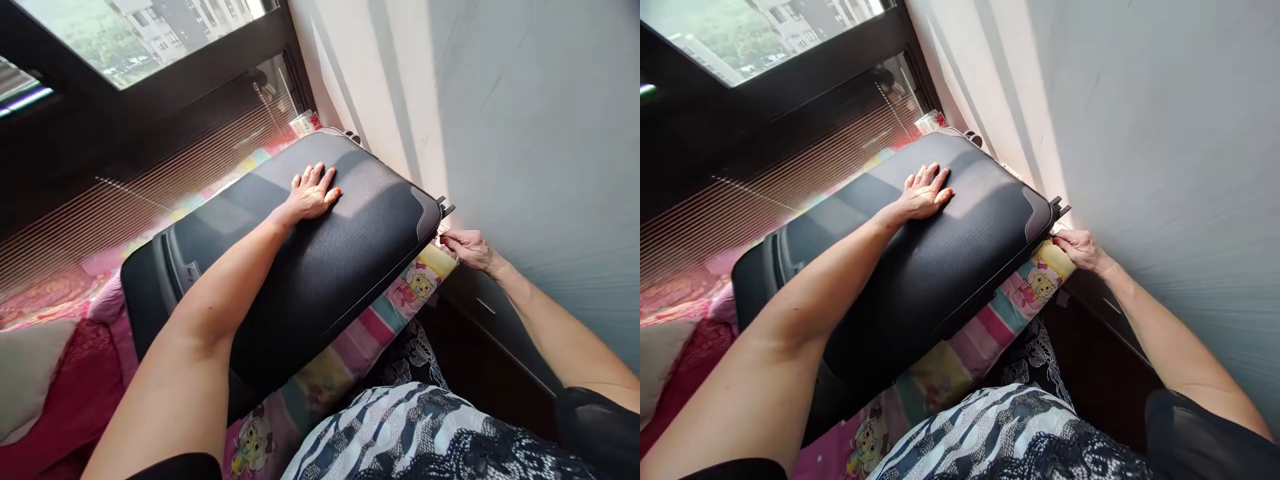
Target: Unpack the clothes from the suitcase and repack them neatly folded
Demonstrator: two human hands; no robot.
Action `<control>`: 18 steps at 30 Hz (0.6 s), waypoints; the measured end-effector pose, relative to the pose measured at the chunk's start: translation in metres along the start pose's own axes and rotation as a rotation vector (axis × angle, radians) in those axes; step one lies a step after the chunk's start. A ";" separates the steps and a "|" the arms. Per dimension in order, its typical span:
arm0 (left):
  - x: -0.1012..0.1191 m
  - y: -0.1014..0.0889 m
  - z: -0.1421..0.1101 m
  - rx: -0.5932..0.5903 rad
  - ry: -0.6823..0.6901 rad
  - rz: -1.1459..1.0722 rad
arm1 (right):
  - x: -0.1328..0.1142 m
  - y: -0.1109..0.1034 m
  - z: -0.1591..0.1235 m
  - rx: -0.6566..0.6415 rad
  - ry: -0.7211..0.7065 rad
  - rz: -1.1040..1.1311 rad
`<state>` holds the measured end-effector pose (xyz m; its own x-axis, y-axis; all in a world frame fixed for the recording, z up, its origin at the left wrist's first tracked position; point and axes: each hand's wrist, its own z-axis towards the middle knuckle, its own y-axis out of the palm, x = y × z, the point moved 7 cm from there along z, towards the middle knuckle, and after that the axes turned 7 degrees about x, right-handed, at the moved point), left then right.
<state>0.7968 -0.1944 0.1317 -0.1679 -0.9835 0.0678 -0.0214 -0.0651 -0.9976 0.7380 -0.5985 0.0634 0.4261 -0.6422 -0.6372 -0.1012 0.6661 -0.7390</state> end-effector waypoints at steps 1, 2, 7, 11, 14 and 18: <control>0.002 0.000 -0.009 -0.002 0.012 -0.004 | -0.004 0.005 -0.005 0.022 -0.012 0.020; 0.005 0.000 -0.020 -0.004 0.030 -0.014 | -0.009 0.010 -0.009 0.040 -0.027 0.042; 0.017 -0.011 -0.110 -0.035 0.106 -0.100 | -0.038 0.030 -0.025 0.162 -0.069 0.010; 0.017 -0.039 -0.220 0.222 0.012 -0.217 | -0.057 0.036 -0.036 0.279 0.078 -0.123; 0.020 -0.054 -0.331 0.736 -0.227 -0.430 | -0.067 0.036 -0.039 0.318 0.169 -0.206; 0.044 0.013 -0.462 1.165 -0.713 -0.885 | -0.075 0.035 -0.036 0.318 0.177 -0.210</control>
<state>0.3339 -0.1607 0.1265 -0.0371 -0.4242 0.9048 0.9138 -0.3809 -0.1411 0.6703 -0.5408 0.0775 0.2443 -0.8135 -0.5278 0.2663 0.5797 -0.7701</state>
